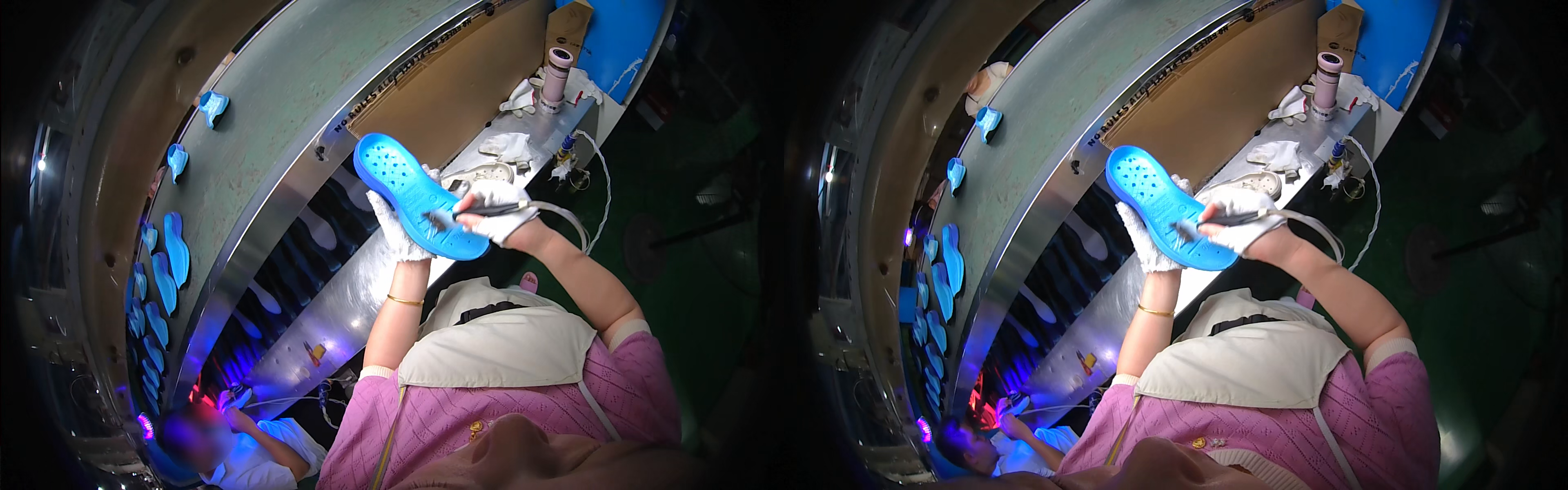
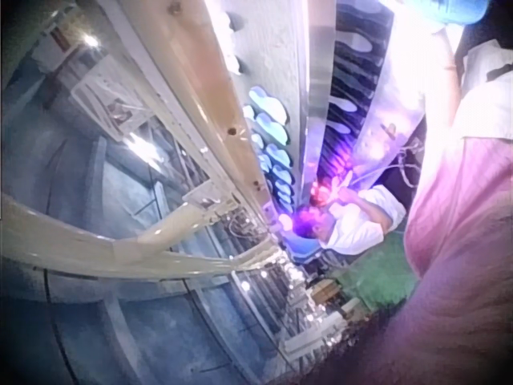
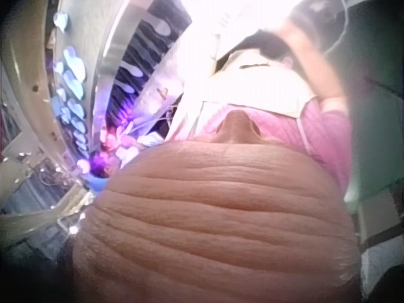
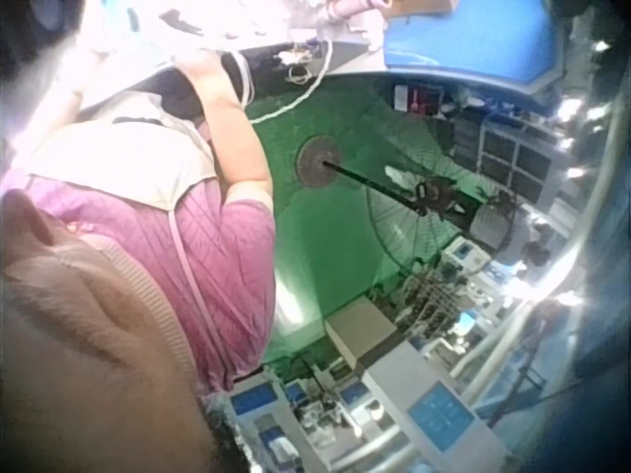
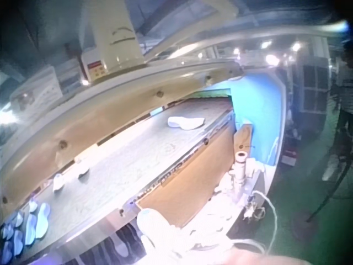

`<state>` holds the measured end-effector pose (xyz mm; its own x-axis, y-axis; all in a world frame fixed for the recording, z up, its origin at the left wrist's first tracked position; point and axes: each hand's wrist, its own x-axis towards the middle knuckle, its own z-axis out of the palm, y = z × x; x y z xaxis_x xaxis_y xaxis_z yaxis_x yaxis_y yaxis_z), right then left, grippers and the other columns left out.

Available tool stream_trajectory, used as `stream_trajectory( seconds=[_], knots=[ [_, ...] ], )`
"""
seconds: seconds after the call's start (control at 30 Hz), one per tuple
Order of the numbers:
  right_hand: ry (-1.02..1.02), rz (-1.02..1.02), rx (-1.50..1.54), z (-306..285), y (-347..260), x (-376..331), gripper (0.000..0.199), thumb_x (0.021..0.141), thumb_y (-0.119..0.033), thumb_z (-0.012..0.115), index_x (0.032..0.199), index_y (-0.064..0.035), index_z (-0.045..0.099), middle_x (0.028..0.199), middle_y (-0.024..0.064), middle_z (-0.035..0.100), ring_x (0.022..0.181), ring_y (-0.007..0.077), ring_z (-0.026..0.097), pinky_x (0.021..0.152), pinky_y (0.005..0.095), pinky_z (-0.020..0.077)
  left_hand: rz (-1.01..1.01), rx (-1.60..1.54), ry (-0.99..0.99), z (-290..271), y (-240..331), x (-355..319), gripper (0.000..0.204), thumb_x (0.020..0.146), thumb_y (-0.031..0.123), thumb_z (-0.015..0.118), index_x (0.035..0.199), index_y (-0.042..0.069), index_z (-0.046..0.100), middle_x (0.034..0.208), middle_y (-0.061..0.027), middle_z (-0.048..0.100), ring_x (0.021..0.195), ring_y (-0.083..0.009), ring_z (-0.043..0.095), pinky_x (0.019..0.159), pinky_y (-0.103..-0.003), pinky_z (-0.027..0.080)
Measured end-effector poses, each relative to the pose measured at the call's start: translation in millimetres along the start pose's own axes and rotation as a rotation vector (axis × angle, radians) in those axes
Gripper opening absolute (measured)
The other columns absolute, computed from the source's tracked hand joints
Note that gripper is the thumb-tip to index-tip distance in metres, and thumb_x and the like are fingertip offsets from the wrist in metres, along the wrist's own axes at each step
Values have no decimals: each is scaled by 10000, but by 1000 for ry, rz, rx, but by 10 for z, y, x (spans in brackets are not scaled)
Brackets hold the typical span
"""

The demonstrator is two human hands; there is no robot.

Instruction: The person puts on gloves, applies glue to shoe soles using a brush applicator tool, and places the soles onto a conveyor belt.

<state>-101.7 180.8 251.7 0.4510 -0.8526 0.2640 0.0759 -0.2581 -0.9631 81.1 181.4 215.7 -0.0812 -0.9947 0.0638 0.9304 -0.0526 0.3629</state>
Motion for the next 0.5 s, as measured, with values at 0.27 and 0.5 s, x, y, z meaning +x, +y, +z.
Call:
stream_trajectory(
  seconds=[0.27,0.5],
  knots=[
    [43,-300,-207,-55,39,-12,142,824,33,644,932,-14,565,852,66,622,734,103,601,695,249,502,-36,140,-19,285,-176,-51,913,809,753,383,1450,110,290,1433,-190,370,1256,-347,437,1042,-482,378],
    [181,-74,129,71,-18,-33,118,781,-9,693,868,-31,618,814,53,614,756,136,607,698,266,501,117,206,-40,316,-126,-20,939,786,696,511,1466,107,243,1435,-210,360,1311,-435,336,1087,-538,294]
  ],
)
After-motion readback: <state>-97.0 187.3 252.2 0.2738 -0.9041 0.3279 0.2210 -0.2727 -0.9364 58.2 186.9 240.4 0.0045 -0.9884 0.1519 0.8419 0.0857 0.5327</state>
